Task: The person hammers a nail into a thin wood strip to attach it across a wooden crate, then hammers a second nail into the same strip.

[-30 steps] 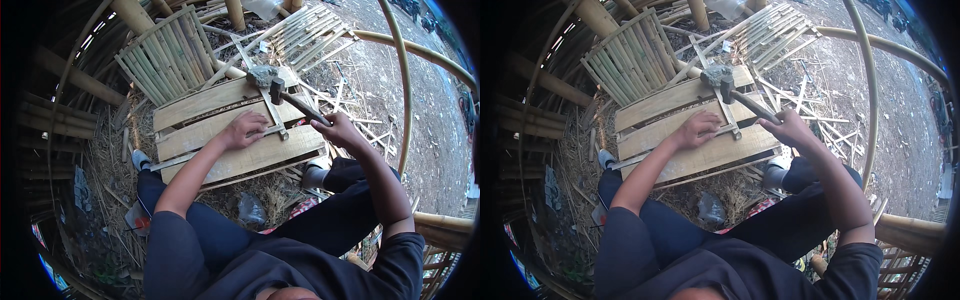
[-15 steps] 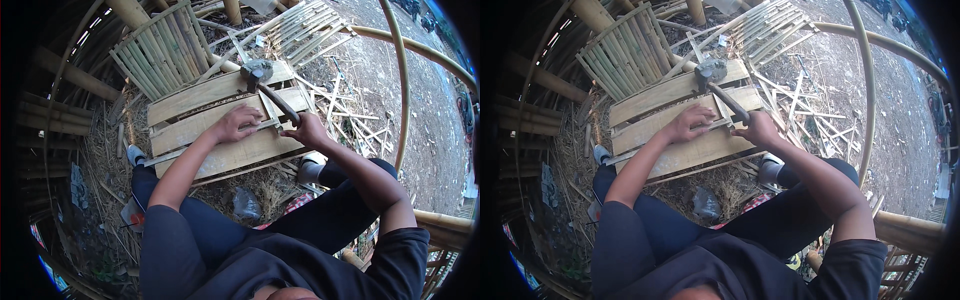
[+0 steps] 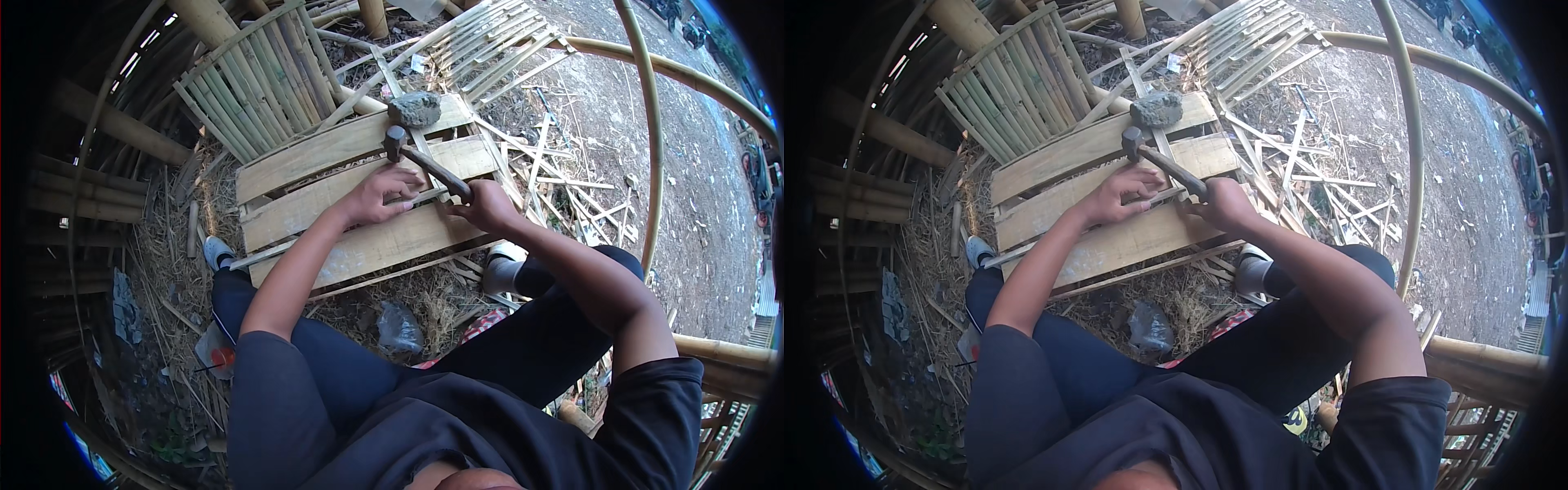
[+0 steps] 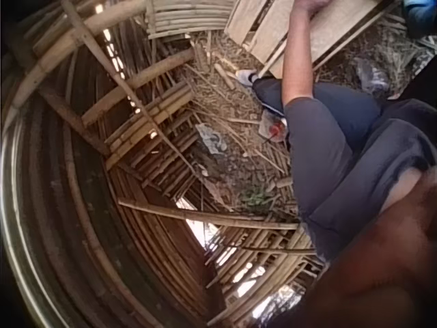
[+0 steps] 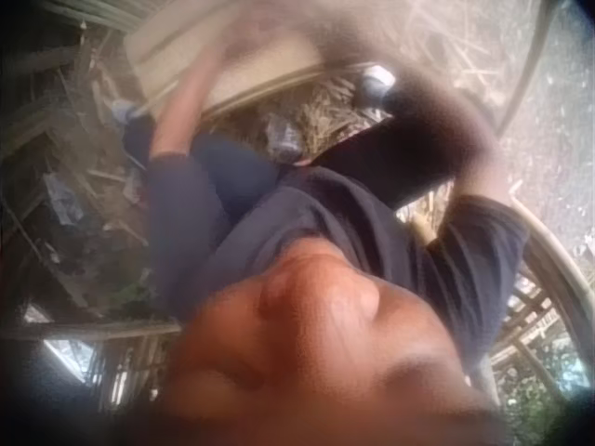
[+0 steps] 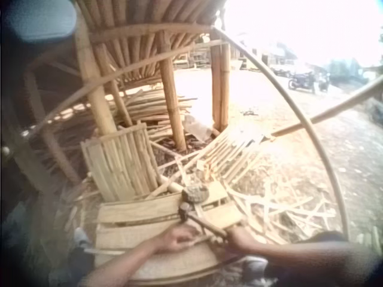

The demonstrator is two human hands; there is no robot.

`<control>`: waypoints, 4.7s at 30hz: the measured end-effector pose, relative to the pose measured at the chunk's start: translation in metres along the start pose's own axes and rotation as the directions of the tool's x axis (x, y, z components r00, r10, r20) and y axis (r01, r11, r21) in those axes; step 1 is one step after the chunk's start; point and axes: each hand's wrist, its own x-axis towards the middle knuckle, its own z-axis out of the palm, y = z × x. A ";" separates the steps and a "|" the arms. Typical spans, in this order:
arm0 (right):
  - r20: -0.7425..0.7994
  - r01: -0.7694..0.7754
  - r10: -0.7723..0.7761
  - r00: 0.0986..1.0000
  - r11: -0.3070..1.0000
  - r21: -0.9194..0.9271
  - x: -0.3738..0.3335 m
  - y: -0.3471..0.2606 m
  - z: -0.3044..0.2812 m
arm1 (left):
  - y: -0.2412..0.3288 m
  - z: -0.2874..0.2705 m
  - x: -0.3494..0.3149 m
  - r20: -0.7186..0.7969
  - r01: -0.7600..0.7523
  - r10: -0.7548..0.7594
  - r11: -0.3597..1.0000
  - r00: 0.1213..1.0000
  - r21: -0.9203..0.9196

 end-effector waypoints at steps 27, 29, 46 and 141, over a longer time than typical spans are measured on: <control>0.025 -0.080 0.080 0.996 0.997 -0.007 0.004 -0.001 0.002 | 0.014 -0.001 0.004 -0.001 -0.022 0.022 0.997 1.000 0.076; 0.026 -0.094 0.094 0.995 0.996 -0.007 0.002 -0.006 0.002 | 0.018 0.002 0.005 -0.009 -0.012 0.013 0.996 1.000 0.085; -0.006 -0.106 0.106 0.994 0.993 -0.042 0.000 -0.010 0.003 | 0.032 0.018 0.016 -0.140 0.025 -0.011 0.995 0.990 0.098; 0.113 -0.170 0.194 0.974 0.965 -0.198 -0.060 -0.014 -0.100 | 0.003 0.011 0.022 -0.055 0.051 -0.042 0.982 0.998 0.180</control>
